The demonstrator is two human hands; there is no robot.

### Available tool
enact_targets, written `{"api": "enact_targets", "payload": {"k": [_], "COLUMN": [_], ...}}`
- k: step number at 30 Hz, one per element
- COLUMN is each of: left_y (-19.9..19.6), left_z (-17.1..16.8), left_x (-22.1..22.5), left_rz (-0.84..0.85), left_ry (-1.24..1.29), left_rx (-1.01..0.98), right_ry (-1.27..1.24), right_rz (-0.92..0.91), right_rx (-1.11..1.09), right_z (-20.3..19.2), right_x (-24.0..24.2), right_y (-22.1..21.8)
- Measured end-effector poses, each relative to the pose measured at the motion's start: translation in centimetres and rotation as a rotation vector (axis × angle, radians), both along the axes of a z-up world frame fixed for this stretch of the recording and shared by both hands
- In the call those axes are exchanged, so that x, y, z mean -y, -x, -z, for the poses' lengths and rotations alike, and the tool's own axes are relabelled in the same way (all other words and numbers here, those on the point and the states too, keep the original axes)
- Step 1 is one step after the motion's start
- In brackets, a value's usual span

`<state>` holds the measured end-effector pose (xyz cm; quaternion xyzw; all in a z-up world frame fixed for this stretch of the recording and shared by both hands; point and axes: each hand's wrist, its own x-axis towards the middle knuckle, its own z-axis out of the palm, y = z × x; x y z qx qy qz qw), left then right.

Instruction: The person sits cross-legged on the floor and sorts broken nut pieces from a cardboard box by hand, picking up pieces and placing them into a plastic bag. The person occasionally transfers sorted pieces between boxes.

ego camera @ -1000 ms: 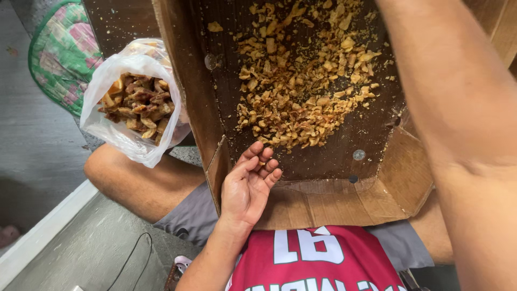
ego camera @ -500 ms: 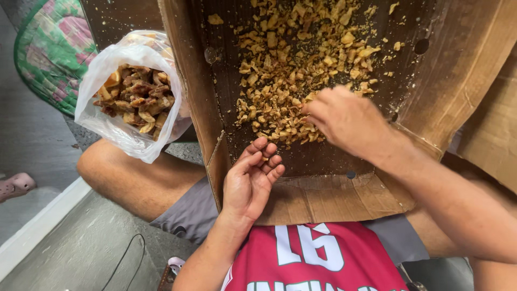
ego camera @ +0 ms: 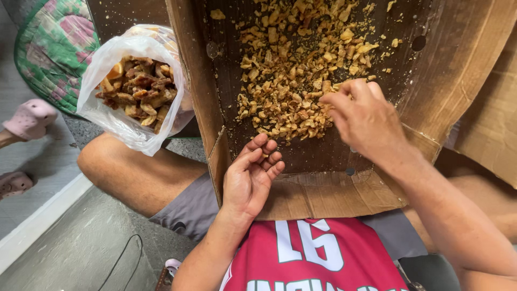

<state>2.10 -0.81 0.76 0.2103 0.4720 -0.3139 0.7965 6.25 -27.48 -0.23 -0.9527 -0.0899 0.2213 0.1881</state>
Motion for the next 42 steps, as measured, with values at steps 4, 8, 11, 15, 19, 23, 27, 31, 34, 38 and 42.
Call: {"api": "enact_targets", "payload": {"k": [4, 8, 11, 15, 19, 23, 27, 31, 34, 38, 42], "left_y": [-0.3, -0.7, -0.6, -0.8, -0.5, -0.4, -0.4, -0.3, -0.4, -0.6, -0.4], "left_z": [-0.2, -0.5, -0.7, -0.3, -0.1, 0.0, 0.0, 0.0, 0.0, 0.0, 0.2], "left_x": [0.3, 0.3, -0.1, 0.3, 0.3, 0.1, 0.1, 0.1, 0.1, 0.0, 0.0], "left_rz": [0.001, 0.001, -0.008, 0.011, 0.000, -0.001, 0.007, -0.006, -0.008, -0.005, -0.011], "left_ry": [0.004, 0.000, -0.014, 0.000, 0.011, 0.006, -0.001, 0.002, 0.001, -0.004, 0.004], "left_rx": [-0.004, 0.007, -0.002, -0.014, -0.001, 0.007, -0.006, -0.017, -0.011, -0.010, -0.009], "right_ry": [0.010, -0.075, -0.526, -1.014, -1.465, -1.733, -1.339, -1.237, -1.091, -0.555, -0.481], "right_rz": [0.007, 0.071, 0.623, 0.996, 1.098, 0.979, 0.935, 0.873, 0.864, 0.616, 0.482], "right_rx": [0.097, 0.117, -0.597, -0.956, -1.091, -1.053, -0.999, -0.822, -0.715, -0.353, -0.198], "right_z": [-0.6, -0.1, -0.3, -2.1, -3.1, -3.2, -3.4, -3.6, -3.7, -3.8, -3.7], "right_x": [-3.2, -3.7, -2.0, 1.0, 1.2, 0.9, 0.5, -1.0, -2.2, -3.2, -4.3], "right_y": [-0.1, -0.1, 0.6, 2.9, 4.7, 5.3, 6.0, 6.5, 6.0, 4.9, 4.3]}}
